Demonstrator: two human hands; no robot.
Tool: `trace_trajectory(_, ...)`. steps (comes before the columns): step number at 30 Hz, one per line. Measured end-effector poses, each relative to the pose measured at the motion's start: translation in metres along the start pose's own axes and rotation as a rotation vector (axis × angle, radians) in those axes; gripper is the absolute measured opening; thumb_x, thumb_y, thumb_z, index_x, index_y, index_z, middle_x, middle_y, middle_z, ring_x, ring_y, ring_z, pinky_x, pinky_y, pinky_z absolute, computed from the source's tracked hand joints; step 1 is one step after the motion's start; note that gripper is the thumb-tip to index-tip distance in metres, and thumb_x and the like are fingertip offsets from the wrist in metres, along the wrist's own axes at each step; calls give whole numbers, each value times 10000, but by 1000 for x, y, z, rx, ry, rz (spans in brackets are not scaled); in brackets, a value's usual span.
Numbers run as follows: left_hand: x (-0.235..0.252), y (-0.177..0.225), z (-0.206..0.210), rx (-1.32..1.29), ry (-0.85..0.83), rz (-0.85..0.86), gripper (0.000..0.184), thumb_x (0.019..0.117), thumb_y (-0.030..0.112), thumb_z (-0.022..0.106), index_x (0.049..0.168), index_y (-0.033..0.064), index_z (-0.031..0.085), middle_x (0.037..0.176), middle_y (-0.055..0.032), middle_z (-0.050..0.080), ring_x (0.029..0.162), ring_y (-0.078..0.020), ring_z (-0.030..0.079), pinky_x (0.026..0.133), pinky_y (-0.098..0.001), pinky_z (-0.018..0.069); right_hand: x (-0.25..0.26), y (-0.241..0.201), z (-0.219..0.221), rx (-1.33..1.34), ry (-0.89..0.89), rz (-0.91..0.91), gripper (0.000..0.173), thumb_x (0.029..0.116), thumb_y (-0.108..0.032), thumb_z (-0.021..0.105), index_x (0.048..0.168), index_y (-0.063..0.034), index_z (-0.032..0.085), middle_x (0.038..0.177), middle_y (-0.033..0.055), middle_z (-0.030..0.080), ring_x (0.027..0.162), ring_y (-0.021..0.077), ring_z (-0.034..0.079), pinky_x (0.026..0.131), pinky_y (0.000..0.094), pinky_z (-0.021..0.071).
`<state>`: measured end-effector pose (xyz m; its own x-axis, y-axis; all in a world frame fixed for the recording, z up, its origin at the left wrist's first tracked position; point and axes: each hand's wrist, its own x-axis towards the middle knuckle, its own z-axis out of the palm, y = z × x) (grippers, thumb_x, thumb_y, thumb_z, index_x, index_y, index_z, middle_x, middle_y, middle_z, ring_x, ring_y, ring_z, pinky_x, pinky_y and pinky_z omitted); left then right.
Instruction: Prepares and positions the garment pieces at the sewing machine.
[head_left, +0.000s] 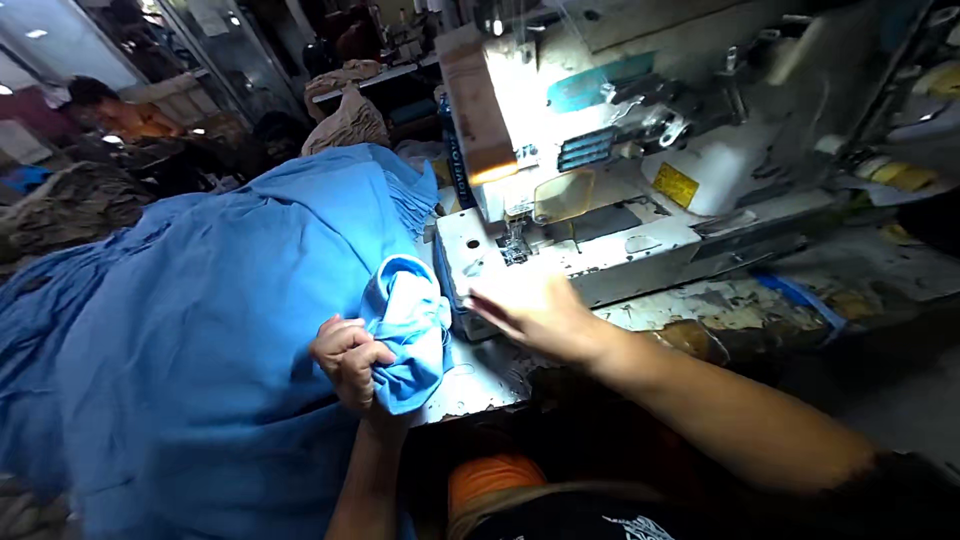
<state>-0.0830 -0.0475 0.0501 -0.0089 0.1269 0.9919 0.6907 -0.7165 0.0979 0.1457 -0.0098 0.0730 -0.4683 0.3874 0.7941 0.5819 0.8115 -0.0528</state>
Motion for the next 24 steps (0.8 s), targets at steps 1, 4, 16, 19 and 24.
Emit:
trace_trajectory(1,1,4,-6,-84,2,-72,161,995,267,582,854,230,513,989,84,546,1095,-54,559,1092,-291,421,-14,-1,-11,26,20,10,248,1019,-256,561,962,-99,744,737,50,647,611,219,628,510,396,475)
trace_trajectory(4,8,16,-19,-483,-140,-317,102,1000,256,607,900,278,604,1035,143,627,1084,-37,620,952,-248,539,-64,14,-35,21,6,111,326,1046,-300,524,939,-87,747,735,67,668,604,212,657,476,385,495)
trace_trajectory(16,33,77,9,-305,-635,-164,162,936,109,692,1064,12,711,1048,-70,708,1048,-133,653,955,-314,536,-136,59,-50,-102,-241,267,319,952,-242,601,1142,-33,748,1139,282,676,1109,526,616,908,695,466)
trace_trajectory(19,-29,91,-46,-336,-847,-589,221,999,206,632,922,28,737,891,-30,705,883,-48,656,831,-229,542,-122,36,-47,38,-62,36,311,1009,-308,568,1094,-85,769,1112,220,709,1072,401,646,941,530,490)
trace_trajectory(24,-110,123,-96,-502,-191,-1766,486,1094,330,357,1451,3,398,1214,-87,675,964,-194,714,820,-371,603,-93,-3,12,312,-171,-68,393,981,-428,622,1312,-233,705,1346,169,643,1251,350,594,1029,510,488)
